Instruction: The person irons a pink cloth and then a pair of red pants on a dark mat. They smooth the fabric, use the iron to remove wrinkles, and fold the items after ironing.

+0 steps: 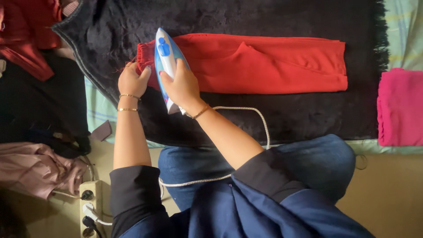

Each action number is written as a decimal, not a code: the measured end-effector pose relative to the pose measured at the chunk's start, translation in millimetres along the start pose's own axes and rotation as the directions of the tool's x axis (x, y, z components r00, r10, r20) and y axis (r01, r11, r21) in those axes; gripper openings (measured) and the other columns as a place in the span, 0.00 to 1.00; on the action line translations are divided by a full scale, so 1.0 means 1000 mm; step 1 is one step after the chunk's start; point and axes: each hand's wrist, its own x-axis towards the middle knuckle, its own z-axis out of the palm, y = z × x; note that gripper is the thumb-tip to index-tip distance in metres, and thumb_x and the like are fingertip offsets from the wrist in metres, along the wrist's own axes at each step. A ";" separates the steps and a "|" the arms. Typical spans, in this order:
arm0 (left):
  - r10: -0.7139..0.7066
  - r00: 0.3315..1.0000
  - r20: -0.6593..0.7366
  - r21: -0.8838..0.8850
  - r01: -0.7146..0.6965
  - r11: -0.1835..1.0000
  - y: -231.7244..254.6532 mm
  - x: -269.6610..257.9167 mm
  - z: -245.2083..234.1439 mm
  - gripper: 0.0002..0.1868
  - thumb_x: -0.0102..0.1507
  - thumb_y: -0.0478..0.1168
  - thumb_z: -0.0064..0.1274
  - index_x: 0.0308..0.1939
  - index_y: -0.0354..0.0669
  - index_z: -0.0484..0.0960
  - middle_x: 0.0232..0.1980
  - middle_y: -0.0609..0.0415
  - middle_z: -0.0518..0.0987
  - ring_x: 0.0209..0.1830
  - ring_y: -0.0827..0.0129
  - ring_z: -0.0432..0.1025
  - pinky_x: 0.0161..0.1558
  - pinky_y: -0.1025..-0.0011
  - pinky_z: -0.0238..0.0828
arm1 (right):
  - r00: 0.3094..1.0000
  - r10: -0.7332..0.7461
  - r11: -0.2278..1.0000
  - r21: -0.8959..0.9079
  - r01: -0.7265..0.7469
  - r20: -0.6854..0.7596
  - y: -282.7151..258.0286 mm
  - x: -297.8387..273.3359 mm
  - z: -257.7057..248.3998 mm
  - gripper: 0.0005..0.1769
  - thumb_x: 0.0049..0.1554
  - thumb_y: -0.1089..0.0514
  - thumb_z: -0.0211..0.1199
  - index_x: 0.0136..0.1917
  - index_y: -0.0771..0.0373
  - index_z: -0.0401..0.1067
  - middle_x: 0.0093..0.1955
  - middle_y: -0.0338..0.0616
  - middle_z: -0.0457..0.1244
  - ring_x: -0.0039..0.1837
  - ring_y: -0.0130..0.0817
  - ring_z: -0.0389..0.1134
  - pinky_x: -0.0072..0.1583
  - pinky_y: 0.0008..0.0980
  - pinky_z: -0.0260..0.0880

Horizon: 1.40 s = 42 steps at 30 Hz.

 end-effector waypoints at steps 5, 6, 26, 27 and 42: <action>-0.030 0.999 0.025 -0.027 0.031 0.999 0.005 0.002 -0.005 0.18 0.64 0.54 0.55 0.46 0.47 0.87 0.50 0.48 0.82 0.49 0.49 0.76 0.50 0.56 0.71 | 0.999 0.029 0.997 -0.076 -0.027 0.022 -0.005 0.017 0.000 0.29 0.55 0.45 0.64 0.61 0.68 0.66 0.56 0.62 0.68 0.56 0.61 0.71 0.55 0.52 0.71; -0.036 0.999 0.025 -0.041 0.037 0.998 0.005 0.002 -0.006 0.18 0.64 0.54 0.55 0.46 0.47 0.87 0.51 0.48 0.82 0.49 0.49 0.76 0.49 0.56 0.71 | 0.998 0.054 0.996 -0.079 -0.051 0.034 -0.006 0.021 0.000 0.30 0.55 0.45 0.64 0.62 0.68 0.66 0.57 0.63 0.68 0.56 0.61 0.71 0.56 0.52 0.71; -0.174 0.984 0.028 -0.182 0.176 0.967 -0.003 0.004 -0.002 0.19 0.61 0.56 0.61 0.38 0.42 0.85 0.32 0.55 0.80 0.33 0.66 0.74 0.40 0.67 0.69 | 0.992 0.097 0.992 -0.087 -0.090 0.077 -0.002 0.037 0.000 0.28 0.56 0.44 0.62 0.60 0.67 0.65 0.56 0.65 0.68 0.55 0.61 0.72 0.55 0.52 0.73; -0.208 0.977 0.053 -0.180 0.214 0.960 -0.004 0.002 -0.002 0.22 0.61 0.56 0.64 0.36 0.39 0.83 0.31 0.54 0.78 0.32 0.66 0.72 0.39 0.67 0.68 | 0.993 0.091 0.992 -0.089 -0.085 0.071 -0.002 0.035 0.001 0.27 0.56 0.45 0.62 0.60 0.67 0.64 0.56 0.65 0.68 0.55 0.61 0.72 0.55 0.52 0.73; 0.466 0.795 -0.388 0.220 -0.411 0.885 0.052 -0.043 -0.017 0.11 0.64 0.33 0.59 0.47 0.53 0.82 0.69 0.47 0.74 0.73 0.46 0.65 0.70 0.54 0.61 | 0.996 0.058 0.998 -0.025 -0.056 0.068 0.009 0.038 0.003 0.28 0.56 0.45 0.62 0.61 0.68 0.65 0.56 0.66 0.68 0.56 0.62 0.71 0.57 0.51 0.72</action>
